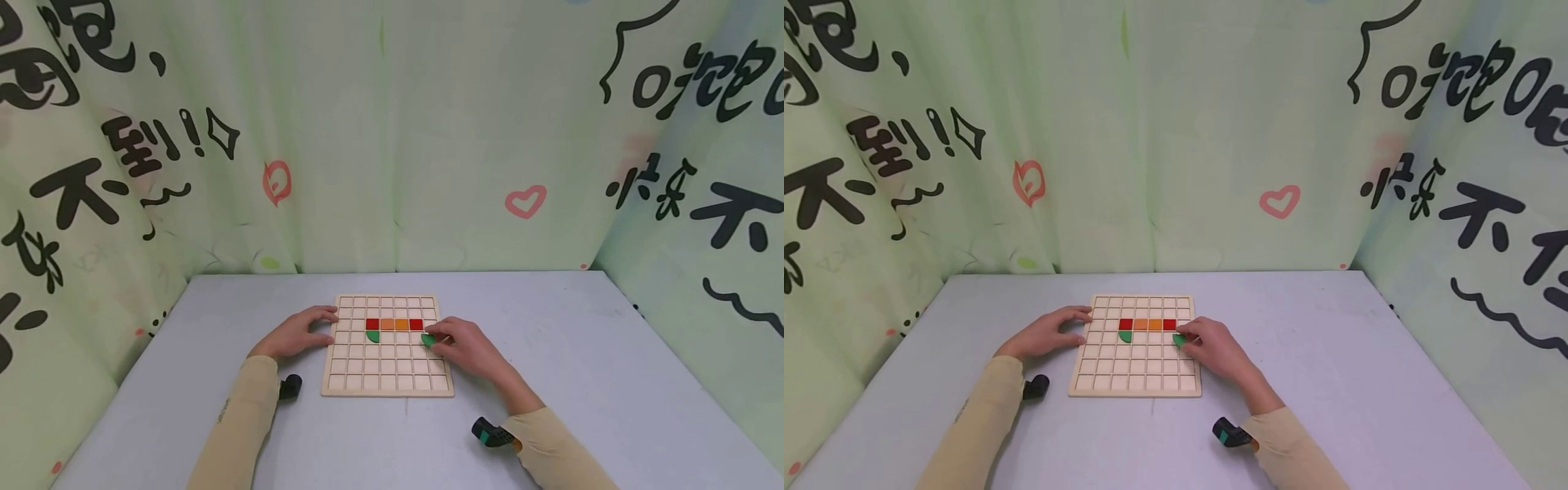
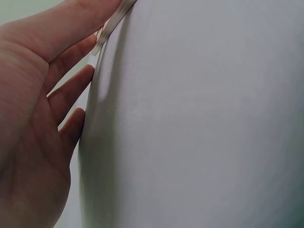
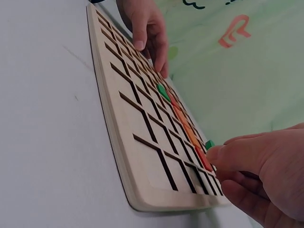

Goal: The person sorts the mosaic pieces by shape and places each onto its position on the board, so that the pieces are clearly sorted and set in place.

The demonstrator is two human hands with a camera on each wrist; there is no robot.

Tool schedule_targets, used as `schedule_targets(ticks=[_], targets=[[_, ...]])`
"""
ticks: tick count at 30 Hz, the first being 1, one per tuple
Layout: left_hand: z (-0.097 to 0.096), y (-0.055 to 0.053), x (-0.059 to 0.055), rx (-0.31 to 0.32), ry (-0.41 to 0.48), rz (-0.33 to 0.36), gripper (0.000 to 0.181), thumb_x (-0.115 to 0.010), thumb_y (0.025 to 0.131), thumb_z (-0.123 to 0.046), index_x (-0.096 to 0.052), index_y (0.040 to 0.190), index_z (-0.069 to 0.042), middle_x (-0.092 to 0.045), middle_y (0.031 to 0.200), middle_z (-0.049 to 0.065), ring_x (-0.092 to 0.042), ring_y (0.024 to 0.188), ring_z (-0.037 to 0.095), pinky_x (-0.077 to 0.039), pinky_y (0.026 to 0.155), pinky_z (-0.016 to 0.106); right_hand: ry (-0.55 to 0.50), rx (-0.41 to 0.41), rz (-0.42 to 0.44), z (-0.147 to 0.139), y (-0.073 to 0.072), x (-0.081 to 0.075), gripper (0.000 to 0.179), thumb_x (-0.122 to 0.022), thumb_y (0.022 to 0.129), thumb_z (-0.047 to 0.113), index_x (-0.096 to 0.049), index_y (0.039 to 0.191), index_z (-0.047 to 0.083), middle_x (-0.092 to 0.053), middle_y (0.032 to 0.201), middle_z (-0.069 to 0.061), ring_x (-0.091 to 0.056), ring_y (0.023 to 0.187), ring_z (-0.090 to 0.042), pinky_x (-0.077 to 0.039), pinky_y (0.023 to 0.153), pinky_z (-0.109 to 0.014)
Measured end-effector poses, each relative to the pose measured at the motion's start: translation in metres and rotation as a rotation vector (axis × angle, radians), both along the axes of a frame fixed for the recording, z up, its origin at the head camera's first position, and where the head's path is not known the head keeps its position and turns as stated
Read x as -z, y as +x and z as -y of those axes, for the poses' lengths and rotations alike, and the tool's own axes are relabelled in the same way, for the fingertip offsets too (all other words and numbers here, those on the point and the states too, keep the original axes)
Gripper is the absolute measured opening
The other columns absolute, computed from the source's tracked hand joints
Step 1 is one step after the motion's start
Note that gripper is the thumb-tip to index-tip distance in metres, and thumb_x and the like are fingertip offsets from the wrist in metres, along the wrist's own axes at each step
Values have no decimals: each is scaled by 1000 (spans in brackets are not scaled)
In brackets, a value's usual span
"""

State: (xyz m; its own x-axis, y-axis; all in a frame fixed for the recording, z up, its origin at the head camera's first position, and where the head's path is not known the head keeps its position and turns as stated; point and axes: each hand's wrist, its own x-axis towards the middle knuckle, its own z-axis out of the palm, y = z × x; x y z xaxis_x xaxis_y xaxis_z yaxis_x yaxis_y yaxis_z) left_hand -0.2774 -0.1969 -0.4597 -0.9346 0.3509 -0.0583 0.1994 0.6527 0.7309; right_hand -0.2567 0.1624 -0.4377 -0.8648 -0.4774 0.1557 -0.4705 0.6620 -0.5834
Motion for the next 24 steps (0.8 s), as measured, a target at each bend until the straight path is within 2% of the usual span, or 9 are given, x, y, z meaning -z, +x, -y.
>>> schedule_targets(ticks=[17, 24], targets=[[1, 0, 1, 3, -6, 5, 42, -74, 88, -24, -62, 126, -12, -43, 151, 3, -29, 144, 29, -26, 116, 48, 15, -34, 29, 44, -7, 4, 28, -71, 88, 7, -70, 115, 3, -66, 100, -2, -58, 85, -12, -52, 76, -26], [1, -1, 1, 11, -11, -12, 42, -74, 88, -24, -62, 126, -12, -43, 150, 3, -30, 143, 28, -27, 116, 47, 1, -38, 44, 57, -9, 2, 25, -71, 88, 6, -71, 113, 3, -64, 96, -1, -55, 81, -13, -51, 74, -27]])
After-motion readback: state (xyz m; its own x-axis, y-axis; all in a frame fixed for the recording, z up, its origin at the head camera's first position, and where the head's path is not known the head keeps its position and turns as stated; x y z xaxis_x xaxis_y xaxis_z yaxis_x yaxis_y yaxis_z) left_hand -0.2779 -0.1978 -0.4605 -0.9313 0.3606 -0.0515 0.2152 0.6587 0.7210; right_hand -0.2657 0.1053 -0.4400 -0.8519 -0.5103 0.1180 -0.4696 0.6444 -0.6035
